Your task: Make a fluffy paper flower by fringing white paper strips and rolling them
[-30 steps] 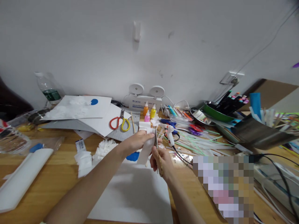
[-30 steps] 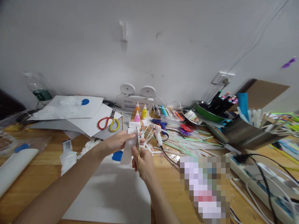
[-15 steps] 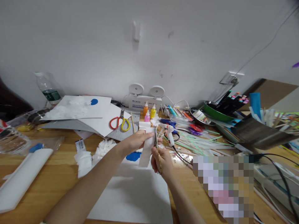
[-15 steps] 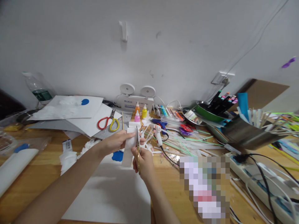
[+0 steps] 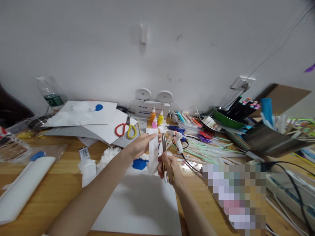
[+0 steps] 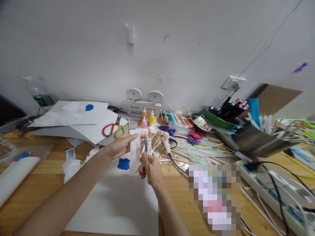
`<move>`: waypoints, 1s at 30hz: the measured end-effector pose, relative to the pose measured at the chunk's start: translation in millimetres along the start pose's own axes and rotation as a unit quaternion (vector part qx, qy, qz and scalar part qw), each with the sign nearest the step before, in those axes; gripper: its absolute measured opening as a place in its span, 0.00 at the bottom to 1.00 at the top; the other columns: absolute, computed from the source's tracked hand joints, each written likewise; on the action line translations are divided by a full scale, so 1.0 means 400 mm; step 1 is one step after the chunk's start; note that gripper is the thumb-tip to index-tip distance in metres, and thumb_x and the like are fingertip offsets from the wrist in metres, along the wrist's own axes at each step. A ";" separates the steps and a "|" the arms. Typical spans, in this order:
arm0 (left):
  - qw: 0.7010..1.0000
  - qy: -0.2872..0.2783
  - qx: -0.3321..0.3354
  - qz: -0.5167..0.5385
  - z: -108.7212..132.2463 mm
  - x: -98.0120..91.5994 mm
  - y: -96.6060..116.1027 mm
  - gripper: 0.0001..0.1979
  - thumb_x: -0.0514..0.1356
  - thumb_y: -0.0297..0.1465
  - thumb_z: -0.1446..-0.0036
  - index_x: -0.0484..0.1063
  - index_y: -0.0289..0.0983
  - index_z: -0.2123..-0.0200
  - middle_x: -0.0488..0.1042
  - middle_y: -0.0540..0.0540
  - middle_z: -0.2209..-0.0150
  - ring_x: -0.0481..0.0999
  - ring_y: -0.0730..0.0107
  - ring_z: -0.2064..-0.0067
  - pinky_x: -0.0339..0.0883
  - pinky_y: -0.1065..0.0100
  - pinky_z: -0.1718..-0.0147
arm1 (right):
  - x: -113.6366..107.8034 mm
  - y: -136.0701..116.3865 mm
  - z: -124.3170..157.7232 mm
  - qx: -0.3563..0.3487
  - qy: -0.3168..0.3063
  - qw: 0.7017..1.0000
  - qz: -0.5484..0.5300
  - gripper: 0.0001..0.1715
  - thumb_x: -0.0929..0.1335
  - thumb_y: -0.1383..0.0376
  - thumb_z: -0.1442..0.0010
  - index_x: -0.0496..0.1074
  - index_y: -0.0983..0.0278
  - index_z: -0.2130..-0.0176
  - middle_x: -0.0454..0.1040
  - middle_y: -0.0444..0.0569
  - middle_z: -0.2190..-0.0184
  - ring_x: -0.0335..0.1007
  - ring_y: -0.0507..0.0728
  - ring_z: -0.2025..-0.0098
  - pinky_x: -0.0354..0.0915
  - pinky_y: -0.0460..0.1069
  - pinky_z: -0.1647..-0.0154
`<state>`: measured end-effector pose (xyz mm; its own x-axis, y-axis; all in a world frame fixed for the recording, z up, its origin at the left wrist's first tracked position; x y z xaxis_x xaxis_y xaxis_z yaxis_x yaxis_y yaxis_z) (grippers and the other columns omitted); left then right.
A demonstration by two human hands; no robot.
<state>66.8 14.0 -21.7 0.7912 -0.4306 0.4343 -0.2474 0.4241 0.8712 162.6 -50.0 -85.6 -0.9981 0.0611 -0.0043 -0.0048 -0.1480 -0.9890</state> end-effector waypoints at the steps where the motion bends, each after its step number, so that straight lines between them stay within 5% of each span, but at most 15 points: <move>1: 1.000 0.012 0.009 0.003 0.001 -0.003 0.008 0.11 0.50 0.26 0.45 0.70 0.28 0.62 0.75 0.38 0.65 0.73 0.67 0.61 0.63 0.67 0.58 | 0.000 0.000 -0.001 -0.009 -0.006 1.000 -0.009 0.34 0.56 0.38 0.55 0.61 0.67 0.78 0.61 0.40 0.93 0.53 0.46 0.93 0.48 0.41 0.93; 14: 0.987 -0.038 0.098 0.125 0.045 -0.076 0.129 0.16 0.47 0.31 0.43 0.65 0.30 0.54 0.72 0.38 0.58 0.70 0.60 0.54 0.62 0.57 0.54 | 0.011 0.012 0.013 -0.055 -0.091 0.993 0.051 0.30 0.58 0.45 0.49 0.65 0.69 0.73 0.62 0.41 0.88 0.54 0.46 0.88 0.50 0.41 0.87; 30: 0.983 -0.006 0.132 0.131 0.060 -0.120 0.165 0.15 0.47 0.29 0.43 0.66 0.28 0.58 0.72 0.38 0.58 0.70 0.60 0.54 0.63 0.58 0.55 | 0.023 0.009 0.030 -0.062 -0.162 0.979 0.103 0.29 0.58 0.46 0.48 0.66 0.69 0.72 0.60 0.41 0.87 0.53 0.46 0.86 0.51 0.41 0.86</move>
Point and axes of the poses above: each hand's wrist, its own z-axis away from the middle knuckle, its own x-axis out of the palm, y = z × x, the point moved 3 cm from there along -z, towards the middle knuckle
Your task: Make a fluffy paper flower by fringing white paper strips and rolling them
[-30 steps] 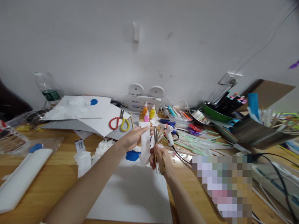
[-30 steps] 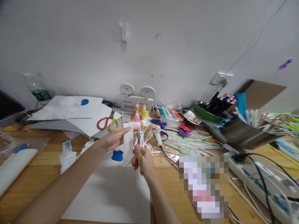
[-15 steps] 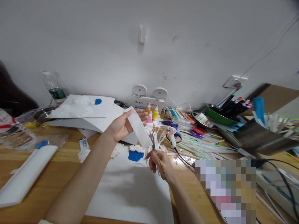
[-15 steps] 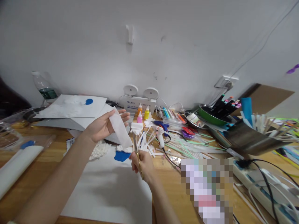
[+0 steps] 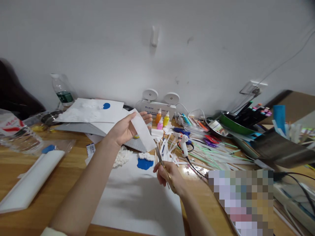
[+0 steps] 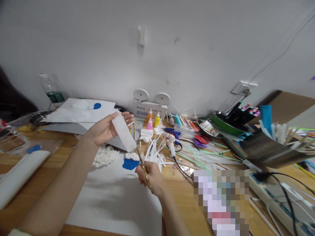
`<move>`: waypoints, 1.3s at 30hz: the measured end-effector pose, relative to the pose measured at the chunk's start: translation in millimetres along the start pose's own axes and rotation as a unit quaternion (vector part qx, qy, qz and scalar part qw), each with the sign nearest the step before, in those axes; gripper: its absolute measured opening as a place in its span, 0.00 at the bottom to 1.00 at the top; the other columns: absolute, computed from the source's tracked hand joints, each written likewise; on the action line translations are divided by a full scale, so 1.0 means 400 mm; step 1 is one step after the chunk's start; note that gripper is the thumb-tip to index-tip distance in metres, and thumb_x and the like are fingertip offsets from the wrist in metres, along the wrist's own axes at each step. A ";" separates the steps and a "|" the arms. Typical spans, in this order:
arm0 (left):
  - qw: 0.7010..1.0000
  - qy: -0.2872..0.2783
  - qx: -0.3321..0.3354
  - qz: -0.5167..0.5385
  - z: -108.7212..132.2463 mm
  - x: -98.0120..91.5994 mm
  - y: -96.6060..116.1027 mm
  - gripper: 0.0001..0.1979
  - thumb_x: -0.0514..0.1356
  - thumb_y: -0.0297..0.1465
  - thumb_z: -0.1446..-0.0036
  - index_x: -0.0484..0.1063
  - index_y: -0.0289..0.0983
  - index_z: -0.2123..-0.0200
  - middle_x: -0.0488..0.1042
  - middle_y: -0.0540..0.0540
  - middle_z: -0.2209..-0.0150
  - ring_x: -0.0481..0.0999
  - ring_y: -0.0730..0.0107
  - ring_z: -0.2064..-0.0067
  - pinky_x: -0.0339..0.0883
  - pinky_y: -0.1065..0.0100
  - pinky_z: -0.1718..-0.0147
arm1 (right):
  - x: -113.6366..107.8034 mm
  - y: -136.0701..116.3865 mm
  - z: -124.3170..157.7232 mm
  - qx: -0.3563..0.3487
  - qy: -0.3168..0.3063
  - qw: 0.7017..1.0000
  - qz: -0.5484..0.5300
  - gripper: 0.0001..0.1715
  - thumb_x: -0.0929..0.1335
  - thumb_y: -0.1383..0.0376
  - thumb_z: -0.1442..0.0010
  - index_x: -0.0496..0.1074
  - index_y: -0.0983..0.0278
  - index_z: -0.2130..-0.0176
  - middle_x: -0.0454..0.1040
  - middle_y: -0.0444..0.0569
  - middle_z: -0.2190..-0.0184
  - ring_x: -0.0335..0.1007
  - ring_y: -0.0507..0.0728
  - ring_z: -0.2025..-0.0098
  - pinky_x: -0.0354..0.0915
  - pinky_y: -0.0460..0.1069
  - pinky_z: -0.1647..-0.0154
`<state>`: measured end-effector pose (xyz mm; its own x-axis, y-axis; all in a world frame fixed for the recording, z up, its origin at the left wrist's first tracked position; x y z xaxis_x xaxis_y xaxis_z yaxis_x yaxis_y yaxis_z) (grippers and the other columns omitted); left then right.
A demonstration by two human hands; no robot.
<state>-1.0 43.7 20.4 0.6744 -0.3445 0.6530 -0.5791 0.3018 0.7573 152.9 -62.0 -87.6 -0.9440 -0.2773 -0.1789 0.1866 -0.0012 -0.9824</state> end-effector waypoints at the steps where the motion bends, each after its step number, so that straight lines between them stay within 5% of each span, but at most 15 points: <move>1: 1.000 -0.002 -0.006 -0.003 0.000 0.001 -0.003 0.15 0.47 0.30 0.43 0.66 0.29 0.58 0.72 0.37 0.58 0.70 0.60 0.54 0.63 0.57 0.55 | 0.000 0.000 0.000 0.002 0.000 1.000 0.006 0.29 0.58 0.46 0.48 0.66 0.69 0.72 0.60 0.41 0.87 0.53 0.46 0.86 0.50 0.41 0.86; 20: 0.999 -0.009 -0.029 -0.032 -0.009 0.011 -0.040 0.15 0.47 0.30 0.44 0.66 0.29 0.57 0.71 0.35 0.57 0.69 0.56 0.54 0.62 0.53 0.55 | 0.003 0.005 -0.004 0.034 0.016 0.999 0.014 0.29 0.58 0.45 0.49 0.65 0.69 0.75 0.59 0.39 0.90 0.49 0.44 0.90 0.46 0.40 0.89; 39: 0.998 0.028 -0.014 -0.052 -0.023 0.006 -0.055 0.15 0.51 0.33 0.46 0.68 0.30 0.60 0.73 0.37 0.60 0.72 0.60 0.58 0.66 0.60 0.60 | 0.002 0.004 -0.010 0.099 0.044 0.994 -0.021 0.24 0.62 0.47 0.54 0.62 0.66 0.78 0.60 0.38 0.94 0.50 0.45 0.93 0.44 0.40 0.94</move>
Point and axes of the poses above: each hand's wrist, its own z-axis away from the middle knuckle, its own x-axis out of the palm, y = z × x, the point moved 3 cm from there along -z, towards the middle knuckle
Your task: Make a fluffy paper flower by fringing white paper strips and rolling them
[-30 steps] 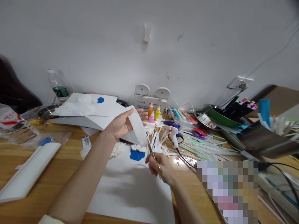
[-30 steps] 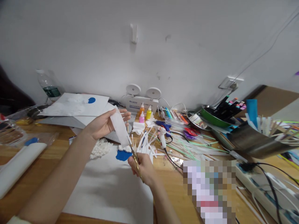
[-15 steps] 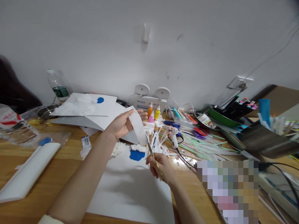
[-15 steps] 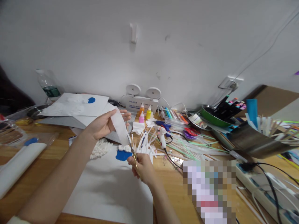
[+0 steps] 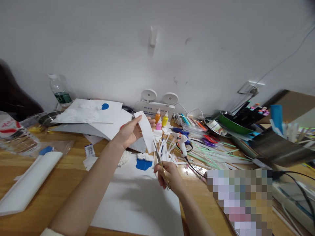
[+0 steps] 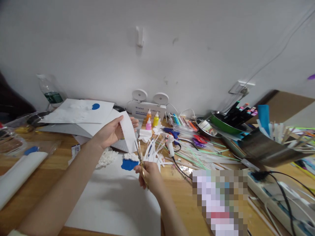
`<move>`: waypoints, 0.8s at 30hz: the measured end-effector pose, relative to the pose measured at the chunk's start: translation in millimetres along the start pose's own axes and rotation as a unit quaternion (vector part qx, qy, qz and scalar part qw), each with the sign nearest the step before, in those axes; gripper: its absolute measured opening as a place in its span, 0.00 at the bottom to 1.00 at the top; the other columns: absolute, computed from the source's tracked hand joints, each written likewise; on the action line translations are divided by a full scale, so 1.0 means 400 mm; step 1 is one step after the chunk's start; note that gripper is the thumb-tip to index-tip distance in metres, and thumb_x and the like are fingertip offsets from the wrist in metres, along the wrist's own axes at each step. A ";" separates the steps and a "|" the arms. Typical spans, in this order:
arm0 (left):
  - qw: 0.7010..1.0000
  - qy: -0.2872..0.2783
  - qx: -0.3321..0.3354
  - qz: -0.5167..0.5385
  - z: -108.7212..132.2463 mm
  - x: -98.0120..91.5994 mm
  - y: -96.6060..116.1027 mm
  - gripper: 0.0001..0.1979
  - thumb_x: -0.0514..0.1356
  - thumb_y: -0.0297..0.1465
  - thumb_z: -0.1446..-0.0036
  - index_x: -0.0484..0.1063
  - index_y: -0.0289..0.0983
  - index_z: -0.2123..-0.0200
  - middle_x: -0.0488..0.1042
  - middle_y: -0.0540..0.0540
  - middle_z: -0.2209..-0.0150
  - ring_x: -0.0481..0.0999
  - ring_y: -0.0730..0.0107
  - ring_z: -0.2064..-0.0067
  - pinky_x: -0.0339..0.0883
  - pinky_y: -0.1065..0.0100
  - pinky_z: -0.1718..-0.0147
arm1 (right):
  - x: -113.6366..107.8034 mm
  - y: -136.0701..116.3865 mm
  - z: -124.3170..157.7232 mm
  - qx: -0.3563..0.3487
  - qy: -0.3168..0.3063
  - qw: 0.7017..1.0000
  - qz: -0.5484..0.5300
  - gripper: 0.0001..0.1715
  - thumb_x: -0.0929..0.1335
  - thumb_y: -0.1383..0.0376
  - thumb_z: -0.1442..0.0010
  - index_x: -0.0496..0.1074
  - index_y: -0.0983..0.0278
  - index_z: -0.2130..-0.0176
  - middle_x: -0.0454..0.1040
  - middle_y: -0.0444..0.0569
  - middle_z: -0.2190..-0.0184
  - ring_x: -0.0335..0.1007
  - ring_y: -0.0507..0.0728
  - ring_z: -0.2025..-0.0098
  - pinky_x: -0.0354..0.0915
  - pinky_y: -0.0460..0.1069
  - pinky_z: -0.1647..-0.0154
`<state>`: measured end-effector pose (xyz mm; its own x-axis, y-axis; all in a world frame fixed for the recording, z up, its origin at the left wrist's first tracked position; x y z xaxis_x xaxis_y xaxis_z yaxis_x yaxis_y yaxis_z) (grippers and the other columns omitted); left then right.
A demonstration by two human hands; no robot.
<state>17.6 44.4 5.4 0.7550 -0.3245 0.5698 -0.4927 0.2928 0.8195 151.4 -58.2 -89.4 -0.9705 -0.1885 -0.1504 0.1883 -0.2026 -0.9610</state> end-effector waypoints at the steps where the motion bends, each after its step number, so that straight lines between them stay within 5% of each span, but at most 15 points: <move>1: 1.000 0.004 0.004 -0.017 0.000 0.002 -0.003 0.14 0.52 0.34 0.47 0.68 0.31 0.61 0.73 0.38 0.61 0.72 0.61 0.59 0.66 0.61 0.61 | -0.001 0.000 -0.001 -0.005 0.004 1.000 -0.001 0.24 0.62 0.47 0.54 0.62 0.66 0.78 0.60 0.38 0.94 0.50 0.45 0.93 0.45 0.40 0.94; 12: 0.956 0.015 0.081 -0.281 0.001 0.031 -0.057 0.12 0.58 0.37 0.54 0.67 0.33 0.70 0.71 0.49 0.72 0.70 0.73 0.69 0.62 0.71 0.69 | -0.012 0.014 -0.013 -0.042 0.051 0.996 -0.051 0.25 0.60 0.47 0.51 0.63 0.67 0.77 0.60 0.38 0.94 0.50 0.45 0.94 0.43 0.39 0.94; 24: 0.934 -0.025 0.123 -0.335 -0.013 0.030 -0.079 0.14 0.55 0.37 0.52 0.69 0.33 0.66 0.70 0.49 0.74 0.68 0.72 0.73 0.61 0.70 0.72 | -0.011 -0.011 0.002 -0.105 0.046 0.992 -0.045 0.33 0.54 0.42 0.50 0.64 0.68 0.76 0.60 0.40 0.91 0.51 0.45 0.91 0.47 0.41 0.89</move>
Point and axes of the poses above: each hand's wrist, its own z-axis away from the middle knuckle, its own x-axis out of the palm, y = z × x, the point moved 3 cm from there along -z, towards the middle knuckle
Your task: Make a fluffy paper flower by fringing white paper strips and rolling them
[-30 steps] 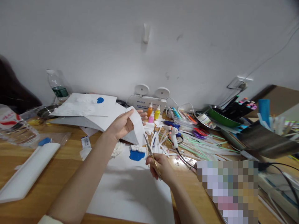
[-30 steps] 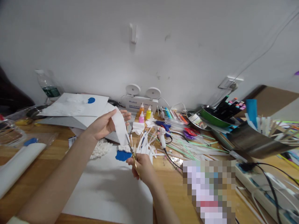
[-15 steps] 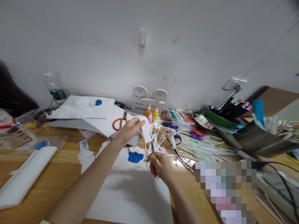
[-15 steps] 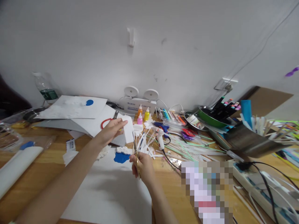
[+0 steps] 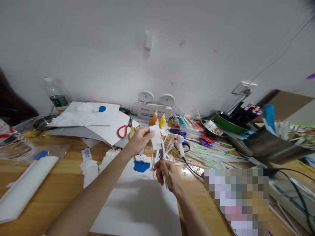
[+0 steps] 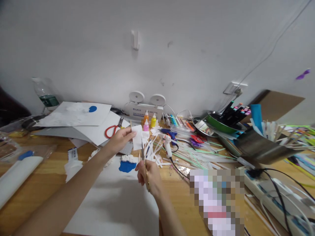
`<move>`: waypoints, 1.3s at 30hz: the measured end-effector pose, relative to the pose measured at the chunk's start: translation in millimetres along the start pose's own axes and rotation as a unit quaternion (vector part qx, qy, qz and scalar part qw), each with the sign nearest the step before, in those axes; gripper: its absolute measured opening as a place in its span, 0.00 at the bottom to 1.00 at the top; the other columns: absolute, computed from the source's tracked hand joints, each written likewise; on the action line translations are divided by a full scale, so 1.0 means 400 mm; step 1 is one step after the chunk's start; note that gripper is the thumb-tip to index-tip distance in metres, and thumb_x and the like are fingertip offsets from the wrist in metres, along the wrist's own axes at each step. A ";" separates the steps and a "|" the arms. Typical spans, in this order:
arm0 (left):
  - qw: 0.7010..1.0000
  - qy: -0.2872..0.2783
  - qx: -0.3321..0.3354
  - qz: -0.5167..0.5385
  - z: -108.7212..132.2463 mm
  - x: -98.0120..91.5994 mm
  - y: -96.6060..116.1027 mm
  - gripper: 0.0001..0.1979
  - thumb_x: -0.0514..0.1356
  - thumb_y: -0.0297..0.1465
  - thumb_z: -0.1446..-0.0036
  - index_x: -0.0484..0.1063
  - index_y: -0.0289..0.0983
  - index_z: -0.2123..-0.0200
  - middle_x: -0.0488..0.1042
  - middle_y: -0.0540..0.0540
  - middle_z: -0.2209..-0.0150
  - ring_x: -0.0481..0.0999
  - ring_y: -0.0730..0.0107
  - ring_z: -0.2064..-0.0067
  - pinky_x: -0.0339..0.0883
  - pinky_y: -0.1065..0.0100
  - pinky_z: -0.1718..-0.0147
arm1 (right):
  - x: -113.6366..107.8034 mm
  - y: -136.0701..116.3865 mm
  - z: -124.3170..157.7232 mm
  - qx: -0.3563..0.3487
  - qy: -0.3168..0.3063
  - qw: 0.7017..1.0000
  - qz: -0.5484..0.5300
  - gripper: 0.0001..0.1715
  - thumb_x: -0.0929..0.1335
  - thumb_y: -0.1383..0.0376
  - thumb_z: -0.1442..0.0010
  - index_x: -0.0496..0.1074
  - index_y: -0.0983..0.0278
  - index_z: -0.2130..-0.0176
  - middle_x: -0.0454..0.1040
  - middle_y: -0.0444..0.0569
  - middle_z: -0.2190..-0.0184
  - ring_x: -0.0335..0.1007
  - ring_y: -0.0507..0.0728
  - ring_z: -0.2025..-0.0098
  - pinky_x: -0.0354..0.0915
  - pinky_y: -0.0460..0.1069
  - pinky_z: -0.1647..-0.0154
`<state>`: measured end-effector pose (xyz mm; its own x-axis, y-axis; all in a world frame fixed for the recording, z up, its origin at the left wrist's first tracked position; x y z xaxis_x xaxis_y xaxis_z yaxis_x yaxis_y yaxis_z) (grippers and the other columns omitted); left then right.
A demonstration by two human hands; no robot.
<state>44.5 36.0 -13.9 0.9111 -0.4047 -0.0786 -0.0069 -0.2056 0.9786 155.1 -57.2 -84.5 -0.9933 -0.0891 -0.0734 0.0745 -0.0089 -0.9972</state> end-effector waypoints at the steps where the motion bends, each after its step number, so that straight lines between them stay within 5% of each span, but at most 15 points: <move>1: 1.000 -0.002 0.000 0.000 0.001 0.002 0.001 0.14 0.55 0.37 0.52 0.69 0.33 0.66 0.70 0.50 0.74 0.68 0.72 0.73 0.61 0.70 0.72 | 0.001 0.000 0.000 -0.004 -0.004 1.000 -0.007 0.33 0.54 0.42 0.49 0.64 0.68 0.76 0.60 0.40 0.91 0.52 0.45 0.90 0.48 0.41 0.89; 25: 0.986 -0.041 -0.001 -0.160 0.031 0.034 0.032 0.11 0.54 0.36 0.54 0.67 0.34 0.79 0.65 0.52 0.80 0.64 0.72 0.75 0.57 0.72 0.76 | -0.006 0.000 -0.005 0.012 0.012 0.999 -0.032 0.34 0.54 0.42 0.49 0.64 0.68 0.75 0.59 0.39 0.91 0.50 0.45 0.91 0.47 0.41 0.89; 39: 0.991 -0.056 -0.008 -0.120 0.020 0.013 0.028 0.13 0.54 0.38 0.52 0.63 0.34 0.79 0.61 0.53 0.79 0.62 0.74 0.74 0.59 0.72 0.73 | -0.002 0.003 -0.006 0.016 0.022 0.999 -0.020 0.33 0.54 0.41 0.50 0.63 0.67 0.77 0.58 0.39 0.94 0.48 0.44 0.93 0.44 0.41 0.91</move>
<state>45.7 24.3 -4.9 0.8342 -0.4426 -0.3288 0.2118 -0.2933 0.9323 155.8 -54.9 -85.6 -0.9985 -0.0433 -0.0345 0.0363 -0.0425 -0.9984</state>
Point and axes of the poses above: each hand's wrist, its own z-axis away from the middle knuckle, its own x-axis out of the palm, y = z × x, the point moved 3 cm from there along -z, towards the middle knuckle
